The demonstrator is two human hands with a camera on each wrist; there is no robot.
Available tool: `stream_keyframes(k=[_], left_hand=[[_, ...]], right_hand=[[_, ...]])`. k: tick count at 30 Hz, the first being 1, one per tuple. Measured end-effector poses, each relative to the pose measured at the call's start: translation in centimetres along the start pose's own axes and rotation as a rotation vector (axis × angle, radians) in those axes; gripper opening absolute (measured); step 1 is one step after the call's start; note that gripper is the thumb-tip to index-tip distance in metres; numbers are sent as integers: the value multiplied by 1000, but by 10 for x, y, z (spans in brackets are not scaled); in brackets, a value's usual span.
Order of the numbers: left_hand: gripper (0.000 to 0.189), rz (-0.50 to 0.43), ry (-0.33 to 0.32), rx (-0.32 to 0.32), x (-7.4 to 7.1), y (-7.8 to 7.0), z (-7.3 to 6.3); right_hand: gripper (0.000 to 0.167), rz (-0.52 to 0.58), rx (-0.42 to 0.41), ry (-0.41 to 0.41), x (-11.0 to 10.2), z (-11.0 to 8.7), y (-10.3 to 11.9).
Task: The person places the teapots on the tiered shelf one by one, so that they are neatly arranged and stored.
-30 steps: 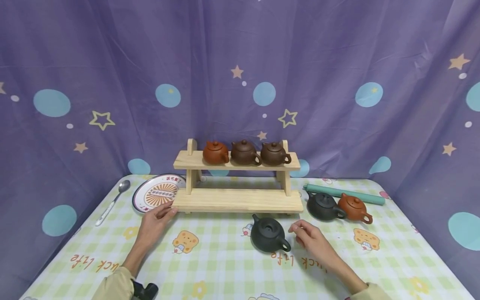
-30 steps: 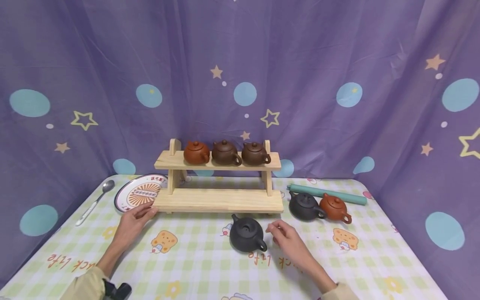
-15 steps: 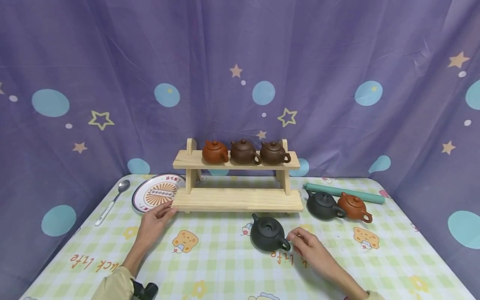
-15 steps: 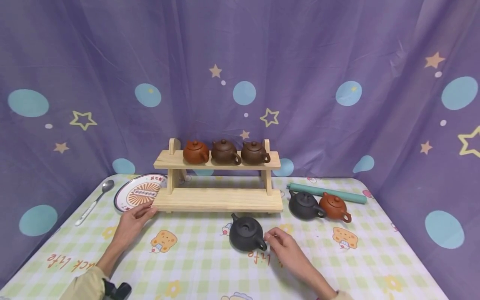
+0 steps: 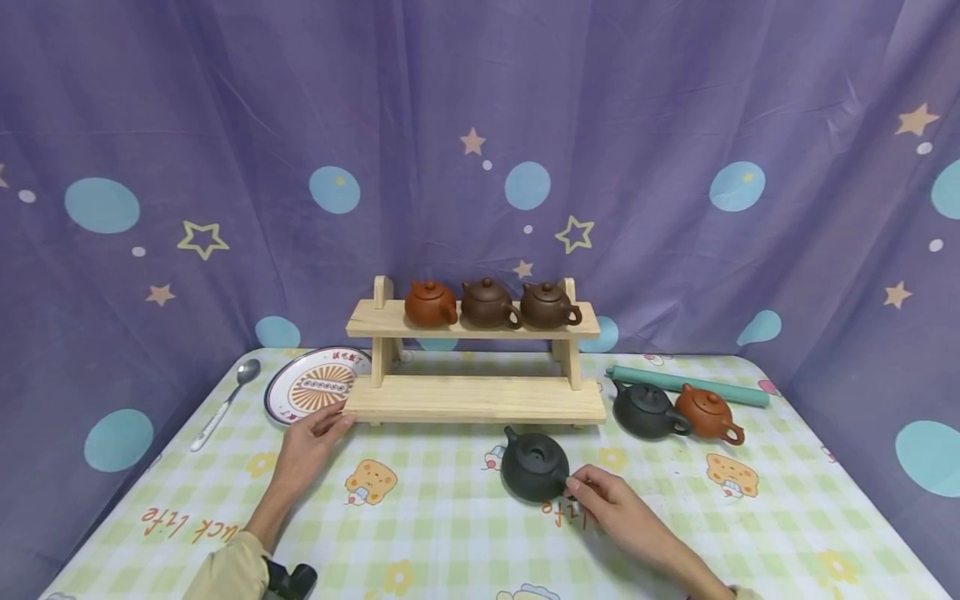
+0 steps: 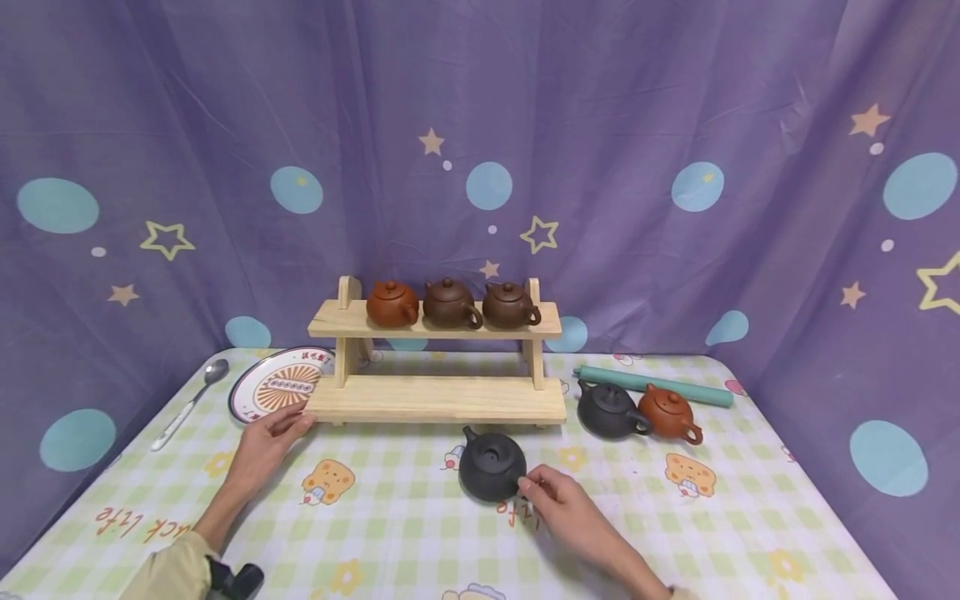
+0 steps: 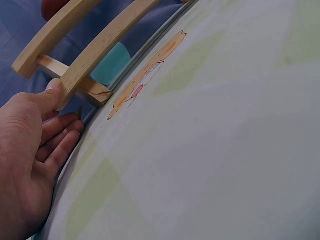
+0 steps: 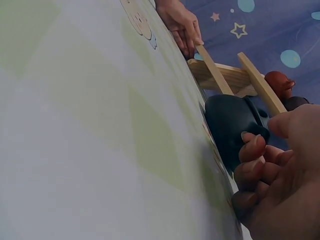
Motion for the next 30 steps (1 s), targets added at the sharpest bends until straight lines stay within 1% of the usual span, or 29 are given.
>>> stream_keyframes(k=[2, 5, 8, 10, 15, 18, 19, 22, 26, 30], left_hand=[[58, 1, 0, 2, 0, 0, 0], [57, -3, 2, 5, 0, 0, 0], [57, -9, 5, 8, -1, 0, 0], [58, -10, 7, 8, -1, 0, 0], [60, -7, 6, 7, -1, 0, 0], [59, -6, 4, 4, -1, 0, 0], [60, -5, 4, 2, -1, 0, 0], [60, -5, 4, -6, -1, 0, 0], [60, -5, 5, -11, -1, 1, 0], [60, -2, 3, -6, -1, 0, 0]], right_hand=[[33, -11, -17, 11, 1, 0, 1], [32, -13, -20, 15, 2, 0, 1], [32, -13, -10, 8, 2, 2, -1], [33, -22, -19, -1, 2, 3, -2], [33, -79, -70, -25, 2, 4, -4], [32, -81, -44, -41, 2, 4, -3], [33, -73, -18, -50, 3, 4, -3], [32, -71, 14, -59, 4, 4, -1], [32, -74, 5, -74, 4, 4, -1], [30, -46, -1, -106, 5, 3, -1]])
Point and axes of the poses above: each hand's wrist, its own z-axis towards the middle knuckle, its own x-axis out of the palm, y = z × x, the point moved 4 cm from there along z, towards the middle knuckle, and after that the axes turned 4 degrees about y, right-handed, at the moved point
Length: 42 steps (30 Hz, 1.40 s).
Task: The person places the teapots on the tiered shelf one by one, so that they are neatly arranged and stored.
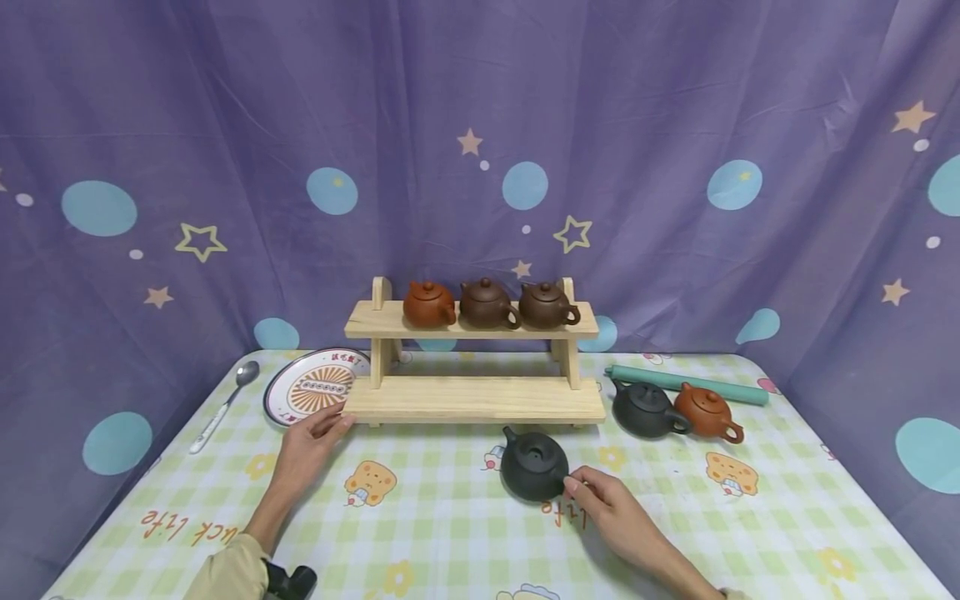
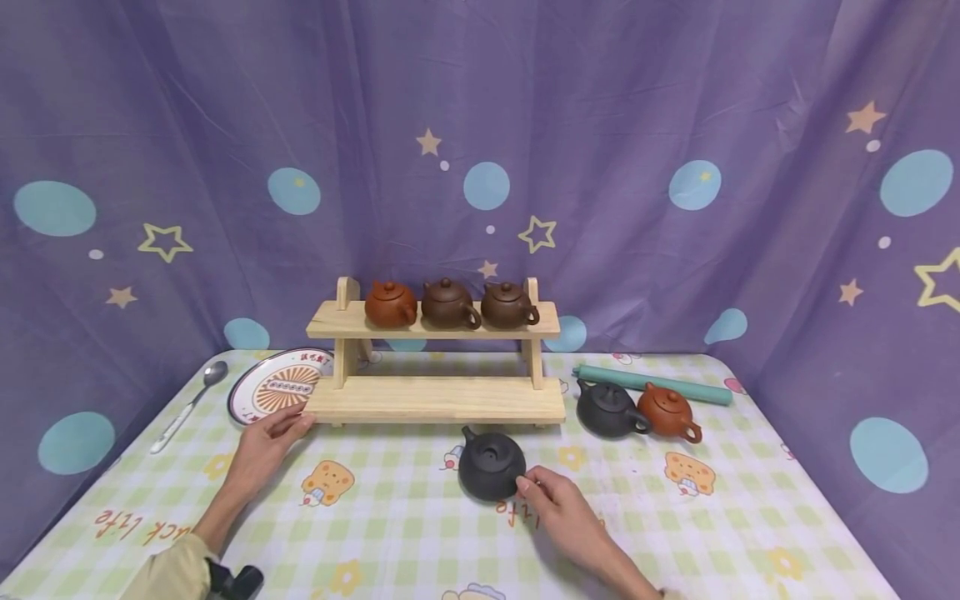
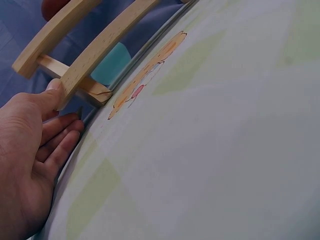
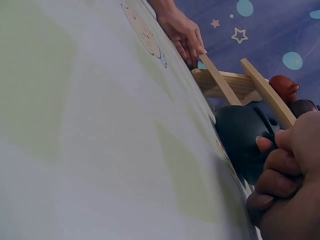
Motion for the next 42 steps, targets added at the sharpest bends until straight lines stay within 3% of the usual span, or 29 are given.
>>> stream_keyframes(k=[9, 28, 42], left_hand=[[58, 0, -4, 4, 0, 0, 0], [57, 4, -5, -5, 0, 2, -1], [60, -3, -5, 3, 0, 1, 1]], right_hand=[[28, 32, 22, -86, 0, -1, -2], [25, 53, 48, -177, -2, 3, 0], [28, 46, 4, -150, 3, 12, 11]])
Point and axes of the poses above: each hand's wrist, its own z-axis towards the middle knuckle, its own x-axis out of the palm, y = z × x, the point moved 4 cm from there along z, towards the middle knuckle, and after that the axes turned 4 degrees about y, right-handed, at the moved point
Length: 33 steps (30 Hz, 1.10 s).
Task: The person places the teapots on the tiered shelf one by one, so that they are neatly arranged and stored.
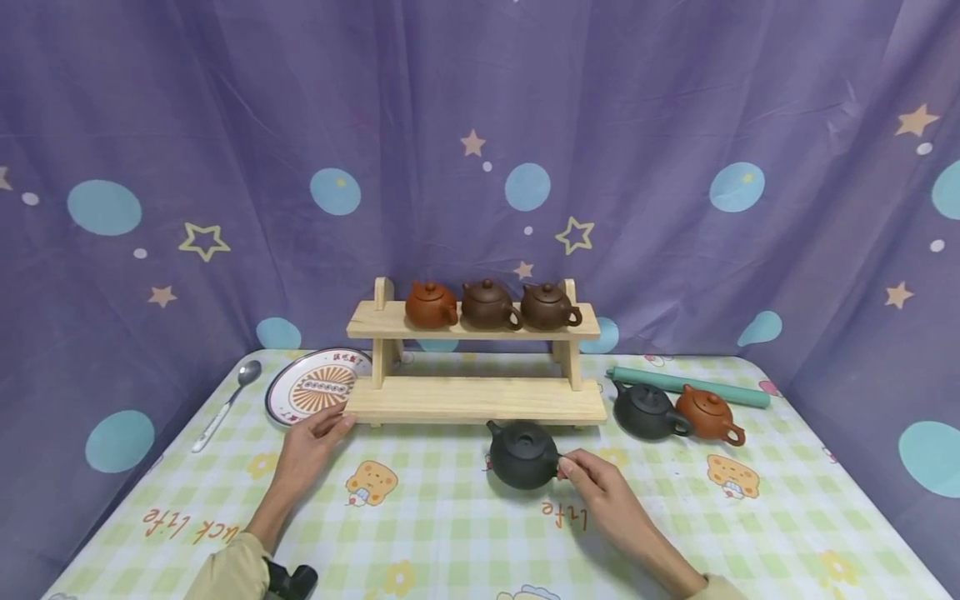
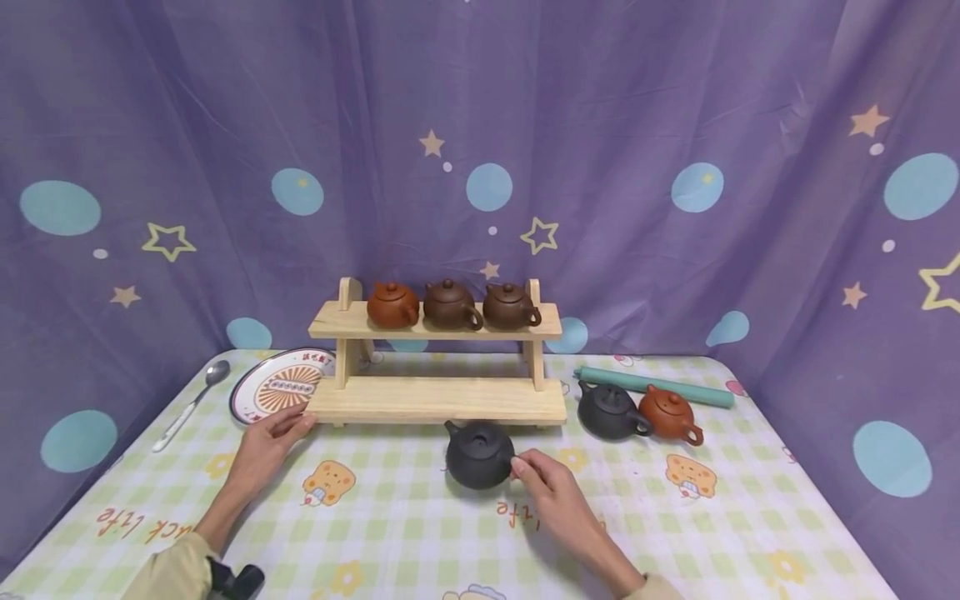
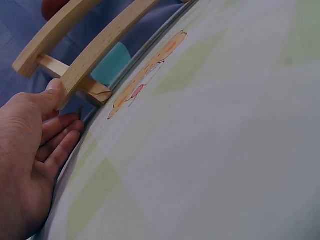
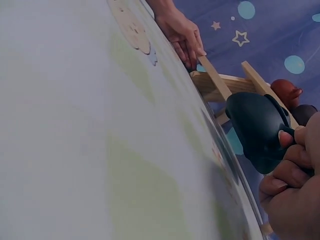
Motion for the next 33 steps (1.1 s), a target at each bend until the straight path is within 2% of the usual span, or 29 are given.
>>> stream_keyframes(k=[14, 25, 33], left_hand=[[55, -1, -8, -1, 2, 0, 0], [58, -6, 3, -1, 2, 1, 0], [59, 2, 2, 6, 1, 1, 0]], right_hand=[[28, -2, -73, 32, 6, 9, 14], [28, -9, -191, 49, 12, 20, 29], [28, 11, -186, 46, 19, 31, 34]])
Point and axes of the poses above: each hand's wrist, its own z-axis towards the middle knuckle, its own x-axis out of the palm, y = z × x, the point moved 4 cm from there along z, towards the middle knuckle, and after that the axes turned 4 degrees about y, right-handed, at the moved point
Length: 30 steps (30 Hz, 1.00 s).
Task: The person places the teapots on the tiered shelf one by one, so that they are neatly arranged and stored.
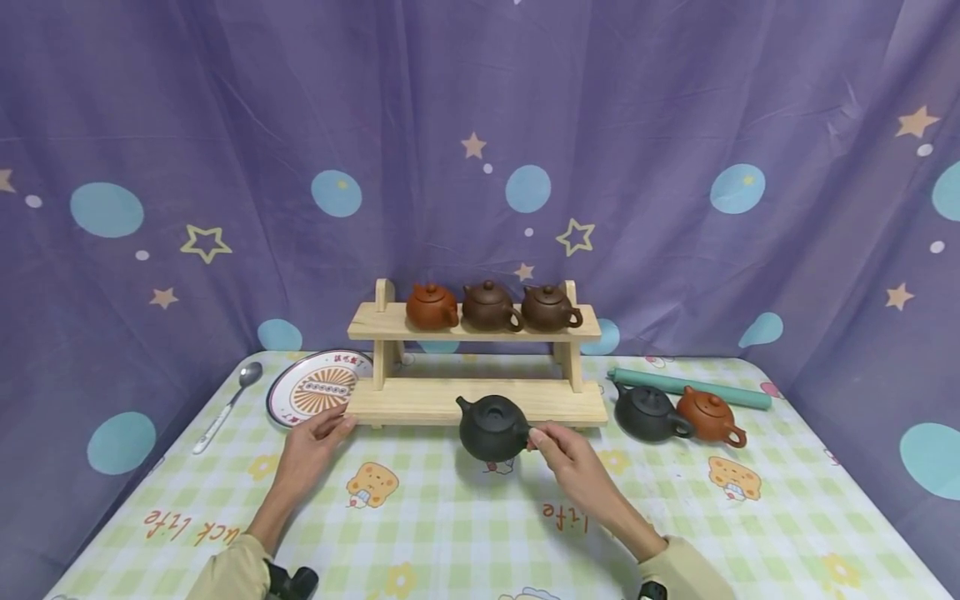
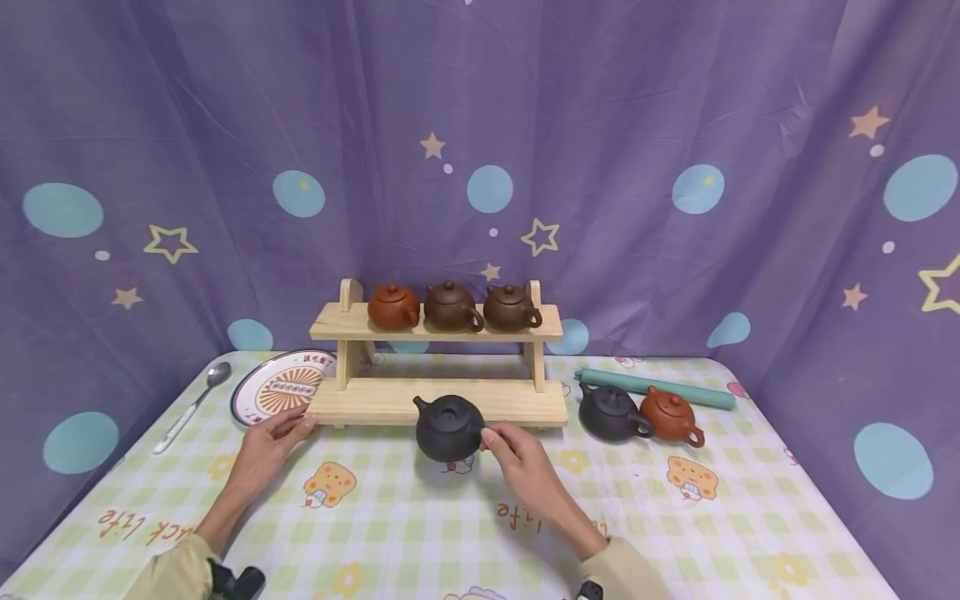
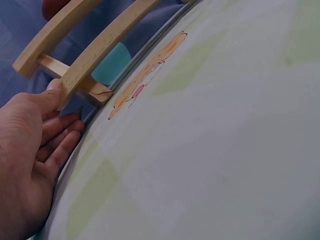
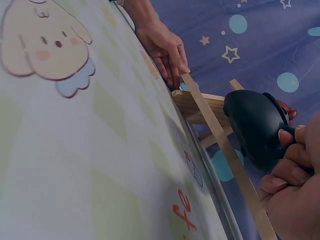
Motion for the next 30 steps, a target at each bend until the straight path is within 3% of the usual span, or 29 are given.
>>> stream_keyframes(k=[12, 21, 30], left_hand=[[56, 32, -21, 11, 1, 4, 1], [56, 15, -20, 7, 1, 3, 1], [58, 26, -7, 0, 0, -1, 0]], right_hand=[[24, 26, -67, -24, 12, 17, 4], [26, 30, -29, -38, 17, 28, 2], [29, 69, -62, -27, 25, 39, 1]])
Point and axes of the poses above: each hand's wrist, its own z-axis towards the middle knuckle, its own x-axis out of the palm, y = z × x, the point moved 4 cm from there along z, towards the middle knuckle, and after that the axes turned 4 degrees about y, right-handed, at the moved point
